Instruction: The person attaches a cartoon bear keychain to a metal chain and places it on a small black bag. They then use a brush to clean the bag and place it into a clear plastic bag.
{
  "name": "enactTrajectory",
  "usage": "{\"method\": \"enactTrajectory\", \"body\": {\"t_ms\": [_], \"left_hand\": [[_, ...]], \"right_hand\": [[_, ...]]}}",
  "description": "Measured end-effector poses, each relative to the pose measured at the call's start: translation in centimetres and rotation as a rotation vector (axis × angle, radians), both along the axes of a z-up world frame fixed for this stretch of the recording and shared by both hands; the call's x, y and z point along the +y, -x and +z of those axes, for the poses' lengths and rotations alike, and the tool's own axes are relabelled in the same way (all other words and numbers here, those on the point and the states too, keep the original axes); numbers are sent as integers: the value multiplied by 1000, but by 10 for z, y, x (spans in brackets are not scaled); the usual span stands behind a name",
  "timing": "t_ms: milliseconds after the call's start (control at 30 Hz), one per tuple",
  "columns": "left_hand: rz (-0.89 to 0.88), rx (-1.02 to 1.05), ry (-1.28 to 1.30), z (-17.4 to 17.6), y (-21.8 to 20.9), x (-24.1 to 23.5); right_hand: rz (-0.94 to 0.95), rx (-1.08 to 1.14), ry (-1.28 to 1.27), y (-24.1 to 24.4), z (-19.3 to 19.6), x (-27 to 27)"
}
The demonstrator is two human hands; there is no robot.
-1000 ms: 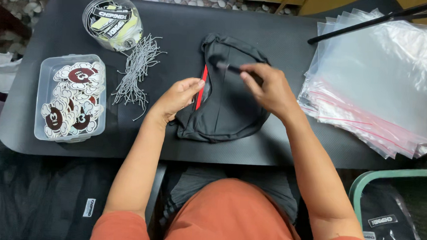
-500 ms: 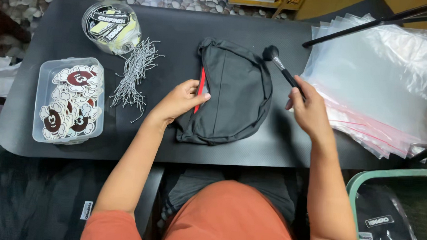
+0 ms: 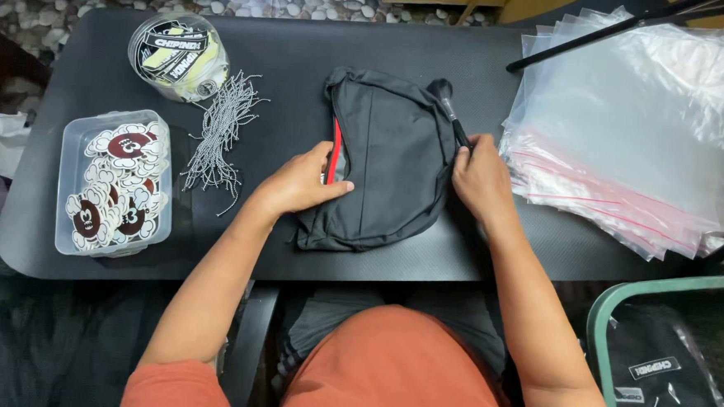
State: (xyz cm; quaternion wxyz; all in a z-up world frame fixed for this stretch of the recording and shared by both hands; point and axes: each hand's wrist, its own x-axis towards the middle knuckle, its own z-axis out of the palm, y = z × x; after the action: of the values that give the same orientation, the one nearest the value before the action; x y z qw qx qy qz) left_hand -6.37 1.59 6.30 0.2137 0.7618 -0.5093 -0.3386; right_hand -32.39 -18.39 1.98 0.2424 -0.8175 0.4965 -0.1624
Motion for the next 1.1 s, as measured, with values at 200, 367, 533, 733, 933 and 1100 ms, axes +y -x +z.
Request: {"method": "enactTrajectory", "body": {"t_ms": [200,367,533,733,933,1100], "left_hand": [[-9,43,56,-12,1,-3],[-20,37,169,6,6,-1],[-57,-50,375,47,9,0],[-149,-584,1200,56,-16,-19],[-226,-634,1306,-11,-38,-42],[-361,-824,1073,-60,-41,-36]], "right_hand": [[-4,-11,-174,-11,-11,-10],[-23,-276,-312,-10,-10,-16],[-83,-806,-434,-11,20,-7],[204,-1185,-235,19,44,-15],[279,-786,-185,49,16,-28],[169,-353,-133,60,23,-16]]}}
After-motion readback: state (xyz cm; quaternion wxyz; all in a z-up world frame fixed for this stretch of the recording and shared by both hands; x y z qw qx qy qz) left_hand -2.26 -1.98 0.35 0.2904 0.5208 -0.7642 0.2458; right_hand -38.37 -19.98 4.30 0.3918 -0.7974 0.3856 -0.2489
